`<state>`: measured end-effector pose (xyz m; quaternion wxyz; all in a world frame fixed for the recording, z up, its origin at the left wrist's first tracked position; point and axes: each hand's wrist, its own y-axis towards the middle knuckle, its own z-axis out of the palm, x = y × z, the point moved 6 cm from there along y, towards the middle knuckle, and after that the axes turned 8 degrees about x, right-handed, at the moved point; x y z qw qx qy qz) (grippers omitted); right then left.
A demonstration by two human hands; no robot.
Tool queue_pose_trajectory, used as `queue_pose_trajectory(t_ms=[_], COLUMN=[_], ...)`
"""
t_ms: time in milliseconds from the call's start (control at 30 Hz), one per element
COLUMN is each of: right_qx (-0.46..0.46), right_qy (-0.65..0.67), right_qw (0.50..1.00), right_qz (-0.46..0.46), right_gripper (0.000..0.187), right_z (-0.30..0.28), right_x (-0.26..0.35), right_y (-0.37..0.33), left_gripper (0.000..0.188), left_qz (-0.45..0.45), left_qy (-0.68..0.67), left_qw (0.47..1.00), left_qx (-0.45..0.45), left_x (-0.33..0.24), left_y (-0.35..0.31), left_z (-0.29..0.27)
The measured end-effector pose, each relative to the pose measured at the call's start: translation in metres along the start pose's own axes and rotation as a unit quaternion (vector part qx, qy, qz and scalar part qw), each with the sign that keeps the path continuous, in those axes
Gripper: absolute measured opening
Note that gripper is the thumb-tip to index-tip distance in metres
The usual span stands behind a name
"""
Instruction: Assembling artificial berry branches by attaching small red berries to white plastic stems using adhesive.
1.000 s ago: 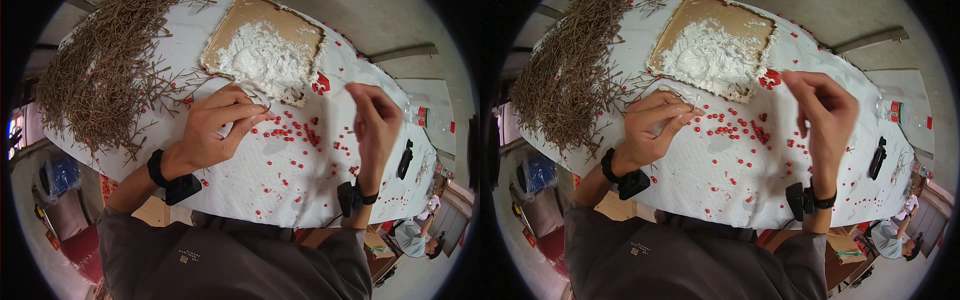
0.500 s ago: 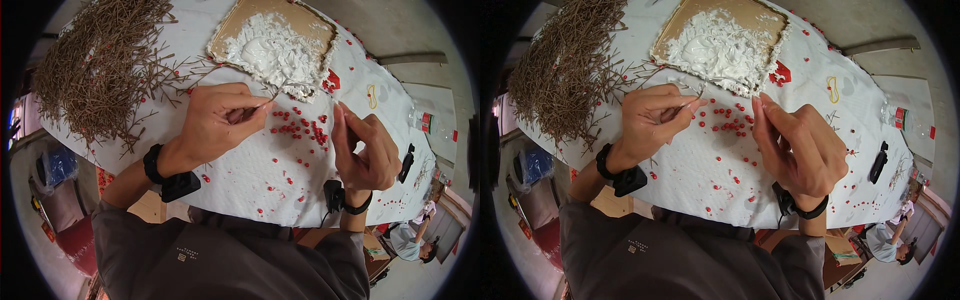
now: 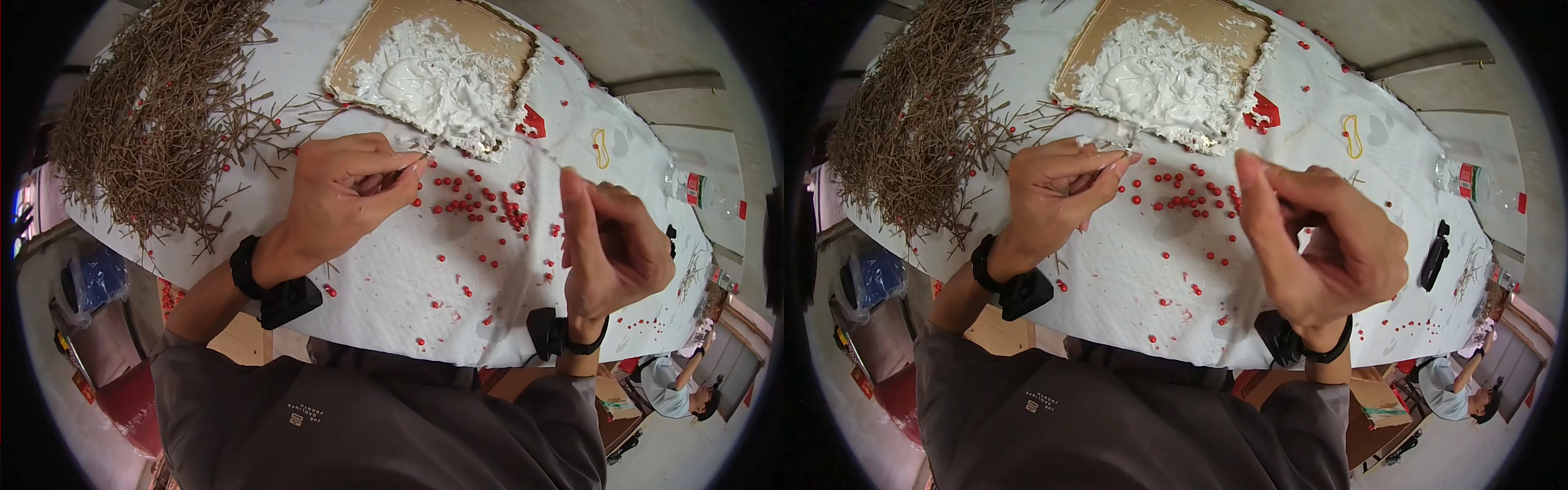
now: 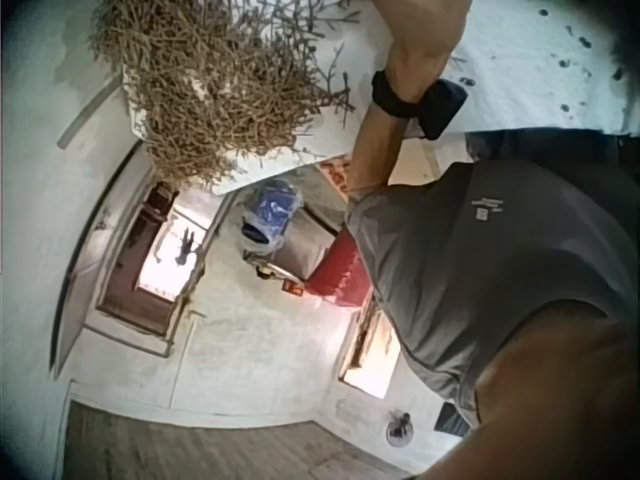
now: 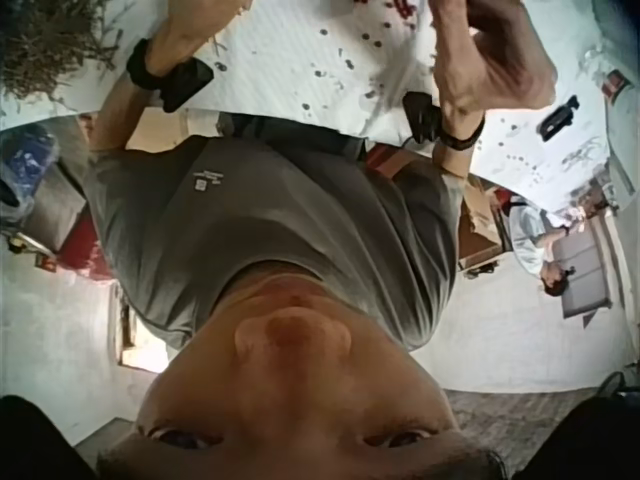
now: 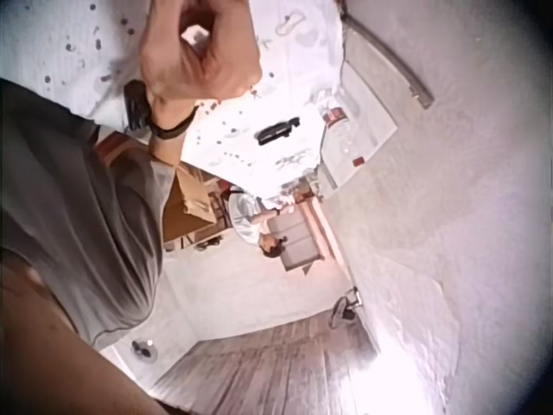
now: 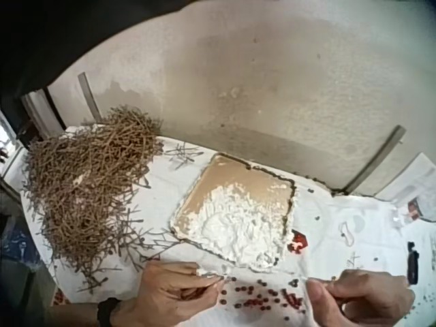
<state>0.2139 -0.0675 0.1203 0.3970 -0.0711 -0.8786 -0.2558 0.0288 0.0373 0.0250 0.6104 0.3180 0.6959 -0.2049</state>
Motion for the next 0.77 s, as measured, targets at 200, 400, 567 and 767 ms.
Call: queue_pose_trajectory(t_ms=[200, 400, 567, 767], right_qx=[0.047, 0.079, -0.013, 0.072], right_qy=[-0.003, -0.059, -0.061, -0.069], right_qw=[0.999, 0.993, 0.995, 0.991], right_qz=[-0.016, -0.059, -0.072, -0.093], right_gripper=[0.007, 0.008, 0.011, 0.014], right_z=[0.020, 0.022, 0.008, 0.022], right_x=[-0.003, 0.008, 0.010, 0.015], right_y=[-0.001, -0.001, -0.003, -0.004], left_gripper=[0.010, 0.009, 0.008, 0.007], left_qz=[0.027, 0.022, 0.037, 0.041], left_qy=[0.059, 0.065, 0.081, 0.107], left_qw=[0.998, 0.997, 0.995, 0.992], left_qx=[-0.021, -0.041, -0.047, -0.056], left_x=[-0.004, -0.002, -0.003, -0.008], left_y=[0.001, 0.002, 0.002, 0.002], left_z=[-0.004, -0.005, -0.007, -0.009])
